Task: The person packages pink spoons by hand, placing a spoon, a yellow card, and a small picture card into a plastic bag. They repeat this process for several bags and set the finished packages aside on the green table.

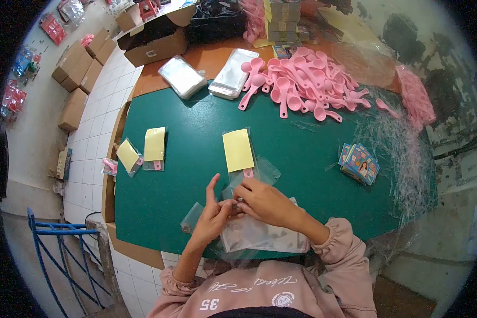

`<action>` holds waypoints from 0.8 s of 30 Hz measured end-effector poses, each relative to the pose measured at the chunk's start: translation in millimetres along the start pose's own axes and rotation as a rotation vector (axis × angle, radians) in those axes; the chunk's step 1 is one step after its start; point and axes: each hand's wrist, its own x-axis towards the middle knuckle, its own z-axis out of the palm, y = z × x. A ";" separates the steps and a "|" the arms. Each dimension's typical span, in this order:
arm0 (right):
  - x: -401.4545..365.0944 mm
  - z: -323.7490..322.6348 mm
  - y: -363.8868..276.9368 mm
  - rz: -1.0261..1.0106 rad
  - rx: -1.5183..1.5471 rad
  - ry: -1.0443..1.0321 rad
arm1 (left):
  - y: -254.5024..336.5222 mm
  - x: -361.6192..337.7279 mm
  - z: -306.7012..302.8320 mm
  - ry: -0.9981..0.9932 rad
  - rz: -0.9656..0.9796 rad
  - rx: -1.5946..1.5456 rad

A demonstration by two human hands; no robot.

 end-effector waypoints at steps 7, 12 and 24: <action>7.3 -8.4 3.7 0.092 0.198 -0.123 | 19.2 -7.1 4.5 0.096 0.155 0.498; 2.6 -9.1 0.0 0.028 0.072 -0.085 | 16.6 -2.2 6.0 0.118 0.161 0.371; -11.3 -26.1 -4.7 -0.111 0.022 -0.088 | 13.4 20.8 -0.8 0.172 0.097 0.134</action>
